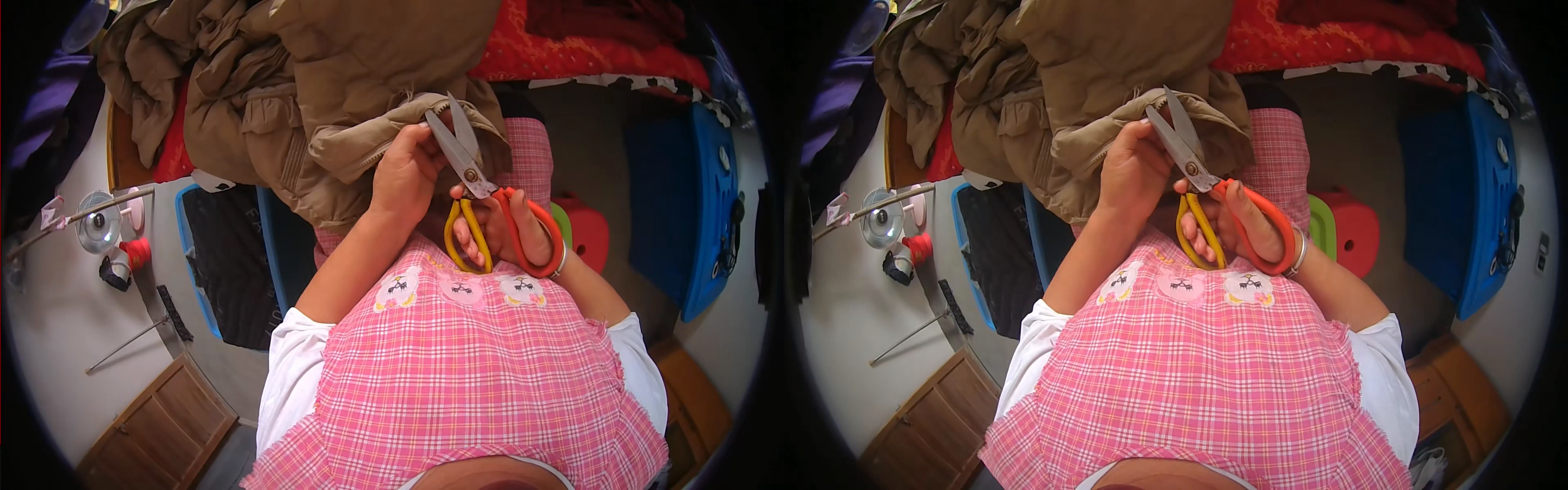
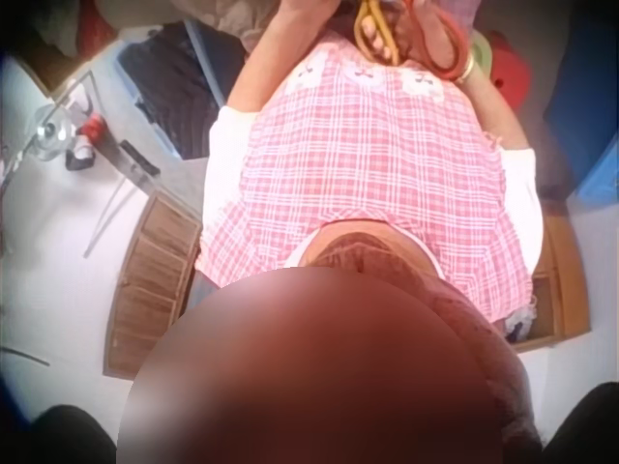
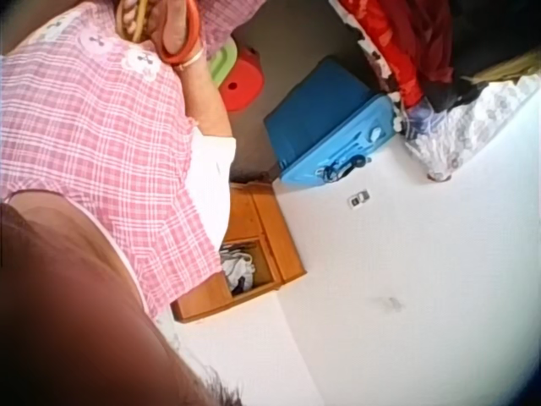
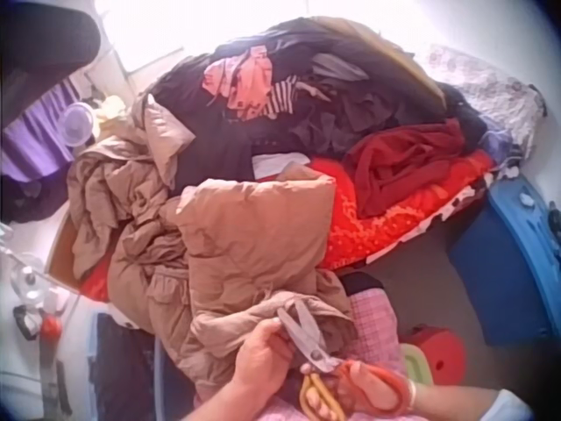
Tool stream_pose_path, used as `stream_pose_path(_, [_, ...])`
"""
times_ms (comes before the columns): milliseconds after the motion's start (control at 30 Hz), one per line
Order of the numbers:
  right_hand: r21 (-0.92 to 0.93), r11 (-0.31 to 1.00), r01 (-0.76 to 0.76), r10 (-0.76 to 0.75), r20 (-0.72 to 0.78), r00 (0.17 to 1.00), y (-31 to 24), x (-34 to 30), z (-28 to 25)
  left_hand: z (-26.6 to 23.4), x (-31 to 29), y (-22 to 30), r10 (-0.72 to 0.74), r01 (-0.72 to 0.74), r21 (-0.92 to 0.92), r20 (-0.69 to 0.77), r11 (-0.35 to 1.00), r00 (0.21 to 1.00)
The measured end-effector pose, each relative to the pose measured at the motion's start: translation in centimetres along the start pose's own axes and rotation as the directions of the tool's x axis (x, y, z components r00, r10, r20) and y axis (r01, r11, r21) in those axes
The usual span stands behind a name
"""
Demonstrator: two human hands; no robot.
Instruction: Replacing or repairing a zipper on a brown jacket using scissors and hands.
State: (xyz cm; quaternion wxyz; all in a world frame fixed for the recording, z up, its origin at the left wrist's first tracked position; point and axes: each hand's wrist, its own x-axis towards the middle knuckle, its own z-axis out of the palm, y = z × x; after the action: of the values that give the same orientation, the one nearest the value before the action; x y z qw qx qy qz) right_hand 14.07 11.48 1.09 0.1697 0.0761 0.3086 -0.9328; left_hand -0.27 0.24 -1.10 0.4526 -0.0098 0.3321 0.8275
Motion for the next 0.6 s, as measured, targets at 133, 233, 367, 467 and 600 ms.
stream_pose_path(133, [0.059, 0.998, 0.007, -0.009, 0.028, 1.000, 0.30, 0.08, -0.41, 0.27, -0.10, 0.09, 0.054, -0.056, -0.038, -0.042, 0.998, 0.998])
stream_pose_path(233, [0.100, 0.995, -0.014, 0.012, 0.023, 1.000, 0.25, 0.13, -0.28, 0.14, -0.08, 0.30, 0.074, -0.076, -0.039, -0.041, 0.996, 0.996])
stream_pose_path(367, [0.131, 0.991, -0.040, 0.039, 0.012, 0.999, 0.12, 0.19, -0.05, -0.02, 0.18, 0.27, 0.097, -0.090, 0.092, -0.076, 0.992, 0.992])
stream_pose_path(467, [0.172, 0.984, -0.035, 0.032, 0.021, 0.999, 0.06, 0.13, -0.08, 0.19, 0.13, 0.03, 0.157, -0.140, 0.228, -0.056, 0.963, 0.986])
stream_pose_path(600, [0.193, 0.979, -0.057, 0.055, 0.018, 0.998, 0.02, 0.07, 0.05, -0.37, 0.29, -0.11, 0.164, -0.155, 0.258, -0.015, 0.954, 0.986])
